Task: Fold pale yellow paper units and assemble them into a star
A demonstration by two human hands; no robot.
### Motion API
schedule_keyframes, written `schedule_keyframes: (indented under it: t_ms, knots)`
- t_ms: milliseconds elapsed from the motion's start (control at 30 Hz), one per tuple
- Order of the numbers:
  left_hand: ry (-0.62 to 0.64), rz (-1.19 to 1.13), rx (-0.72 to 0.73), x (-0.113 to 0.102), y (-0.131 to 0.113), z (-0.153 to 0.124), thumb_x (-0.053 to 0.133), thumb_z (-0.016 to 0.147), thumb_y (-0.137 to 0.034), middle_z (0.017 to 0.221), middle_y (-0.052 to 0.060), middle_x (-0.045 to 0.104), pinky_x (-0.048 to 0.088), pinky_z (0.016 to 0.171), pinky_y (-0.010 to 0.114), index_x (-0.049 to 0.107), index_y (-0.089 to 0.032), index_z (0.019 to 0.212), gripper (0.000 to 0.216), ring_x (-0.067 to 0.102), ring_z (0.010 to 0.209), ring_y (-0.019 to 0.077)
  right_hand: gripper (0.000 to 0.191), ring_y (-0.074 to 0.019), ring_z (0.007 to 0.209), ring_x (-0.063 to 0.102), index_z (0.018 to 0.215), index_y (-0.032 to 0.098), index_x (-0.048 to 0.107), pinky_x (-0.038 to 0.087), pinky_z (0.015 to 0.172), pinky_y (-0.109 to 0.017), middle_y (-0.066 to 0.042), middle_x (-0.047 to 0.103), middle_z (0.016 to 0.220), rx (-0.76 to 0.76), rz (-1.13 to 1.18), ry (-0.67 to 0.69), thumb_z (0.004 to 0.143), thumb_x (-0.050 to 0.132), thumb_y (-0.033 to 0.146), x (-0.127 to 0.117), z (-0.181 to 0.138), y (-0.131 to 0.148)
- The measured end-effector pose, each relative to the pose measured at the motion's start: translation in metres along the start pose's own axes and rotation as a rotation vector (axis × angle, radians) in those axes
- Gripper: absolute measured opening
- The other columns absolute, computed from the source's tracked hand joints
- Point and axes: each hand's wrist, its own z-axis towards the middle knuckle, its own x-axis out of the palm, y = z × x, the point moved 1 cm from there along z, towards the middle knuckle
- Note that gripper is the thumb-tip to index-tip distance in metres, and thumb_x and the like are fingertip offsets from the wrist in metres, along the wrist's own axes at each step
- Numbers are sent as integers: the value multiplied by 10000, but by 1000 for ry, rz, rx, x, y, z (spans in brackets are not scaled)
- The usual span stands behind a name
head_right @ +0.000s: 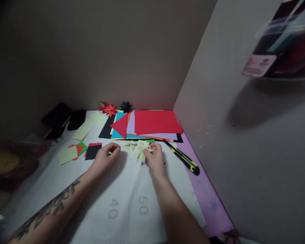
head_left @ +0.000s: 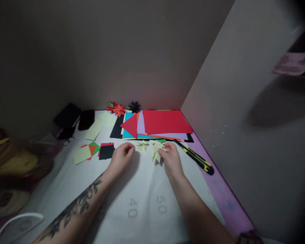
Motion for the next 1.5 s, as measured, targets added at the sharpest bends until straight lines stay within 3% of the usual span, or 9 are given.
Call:
schedule_keyframes:
  t_ms: [200, 467, 600, 700, 867, 967, 1100, 1267, 1500]
  knots:
    - [58, 186, 72, 15, -10, 52, 483, 831, -233, 914, 81, 682, 412, 698, 285, 663, -192, 826, 184, 607, 880, 232, 390, -62, 442, 457, 894, 236, 418, 352, 429, -167, 118, 483, 619, -47, -50, 37, 611, 685, 205, 3, -2, -9]
    - [179, 292, 76, 22, 3, 61, 536, 780, -194, 844, 73, 654, 387, 629, 279, 625, -203, 765, 91, 606, 778, 225, 360, -68, 460, 469, 920, 238, 427, 336, 428, -177, 87, 514, 707, -43, -86, 80, 647, 659, 206, 6, -9, -4]
    - [172, 258, 85, 5, 7, 48, 535, 791, -215, 877, 73, 629, 406, 659, 288, 570, -197, 760, 50, 595, 795, 219, 342, -67, 466, 459, 912, 238, 423, 331, 438, -178, 88, 515, 704, -35, -93, 102, 662, 655, 206, 8, -12, -4]
    - [133, 171, 62, -17, 10, 25, 422, 874, -263, 789, 23, 623, 423, 638, 273, 508, -212, 816, 116, 582, 711, 179, 327, -69, 461, 442, 908, 236, 422, 337, 439, -185, 82, 516, 707, -39, -122, 103, 670, 645, 216, 9, -15, -6]
    - [23, -389, -139, -40, 12, -23, 554, 817, -353, 643, -38, 586, 433, 553, 247, 514, -209, 914, 177, 551, 578, 151, 272, -126, 634, 542, 909, 225, 472, 443, 576, -244, 30, 548, 795, -237, -413, 35, 683, 621, 198, 16, -28, -12]
    - [26, -414, -129, -37, 8, -41, 575, 801, -352, 689, 8, 628, 445, 605, 259, 626, -187, 781, 174, 583, 654, 161, 256, -144, 686, 563, 910, 227, 481, 460, 634, -264, 23, 555, 803, -307, -504, 54, 694, 609, 181, 25, -36, -18]
    - [104, -444, -103, -26, 7, -51, 606, 757, -323, 823, 62, 699, 469, 696, 289, 727, -187, 790, 185, 629, 785, 197, 263, -131, 637, 555, 922, 239, 457, 447, 588, -244, 37, 539, 780, -217, -477, 113, 711, 602, 177, 35, -46, -25]
    - [89, -577, -313, -19, 12, -55, 648, 713, -328, 710, 29, 679, 461, 590, 259, 668, -165, 845, 211, 613, 644, 168, 278, -132, 637, 562, 910, 245, 464, 442, 582, -236, 45, 544, 755, -140, -463, 157, 695, 626, 175, 39, -57, -29]
    - [70, -531, -277, -19, 11, -58, 659, 722, -306, 733, 11, 690, 472, 606, 246, 658, -182, 818, 157, 634, 673, 162, 287, -139, 680, 569, 910, 244, 491, 440, 639, -256, 40, 562, 760, -170, -550, 128, 673, 628, 159, 35, -56, -32]
